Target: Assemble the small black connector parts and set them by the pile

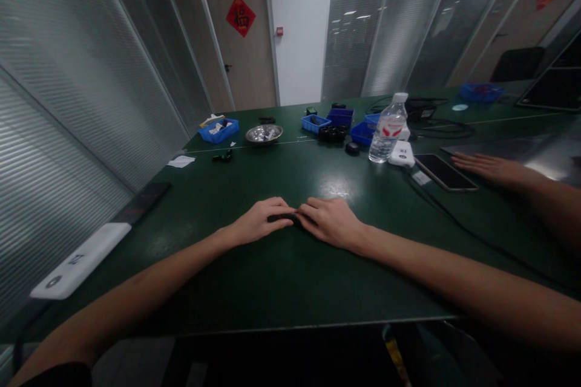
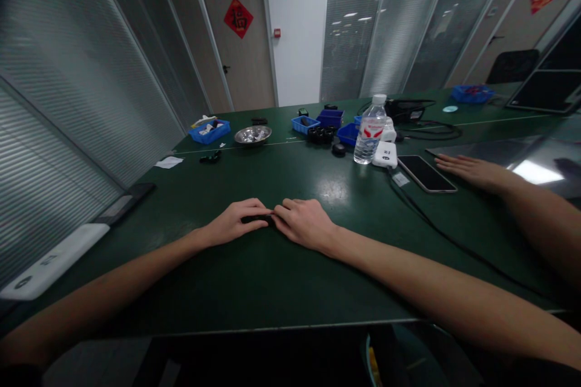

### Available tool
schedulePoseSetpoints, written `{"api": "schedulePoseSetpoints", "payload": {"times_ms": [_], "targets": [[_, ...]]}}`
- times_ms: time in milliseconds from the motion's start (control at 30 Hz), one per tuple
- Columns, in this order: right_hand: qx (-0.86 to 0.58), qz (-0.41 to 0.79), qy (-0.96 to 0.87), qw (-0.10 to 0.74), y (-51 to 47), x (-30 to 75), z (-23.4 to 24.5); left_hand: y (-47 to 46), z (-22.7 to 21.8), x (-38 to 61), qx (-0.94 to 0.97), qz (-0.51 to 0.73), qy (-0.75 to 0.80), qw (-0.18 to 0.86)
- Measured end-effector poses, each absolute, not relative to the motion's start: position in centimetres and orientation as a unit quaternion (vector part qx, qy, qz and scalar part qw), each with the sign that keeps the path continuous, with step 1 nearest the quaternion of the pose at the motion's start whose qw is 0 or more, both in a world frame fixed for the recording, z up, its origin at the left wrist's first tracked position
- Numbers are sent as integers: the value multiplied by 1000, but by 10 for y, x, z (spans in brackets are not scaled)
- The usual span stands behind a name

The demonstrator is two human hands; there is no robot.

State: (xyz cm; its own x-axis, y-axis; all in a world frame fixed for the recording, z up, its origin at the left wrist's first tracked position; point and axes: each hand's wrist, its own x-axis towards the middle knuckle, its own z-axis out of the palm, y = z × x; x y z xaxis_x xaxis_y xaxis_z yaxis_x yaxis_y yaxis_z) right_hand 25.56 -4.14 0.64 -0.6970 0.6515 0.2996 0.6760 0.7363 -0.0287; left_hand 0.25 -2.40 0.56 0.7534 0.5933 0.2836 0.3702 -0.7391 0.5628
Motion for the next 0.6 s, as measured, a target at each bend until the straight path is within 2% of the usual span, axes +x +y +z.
{"api": "schedulePoseSetpoints", "payload": {"times_ms": [200, 400, 600], "targets": [[-378, -42, -911, 159, -39, 256, 3, -25, 5, 3, 908, 237, 274, 213], [-383, -39, -909, 158, -38, 256, 2, -23, 2, 2, 904, 240, 274, 225], [-395, -31, -906, 150, -36, 256, 0, -21, -1, -2, 883, 259, 335, 201]]}}
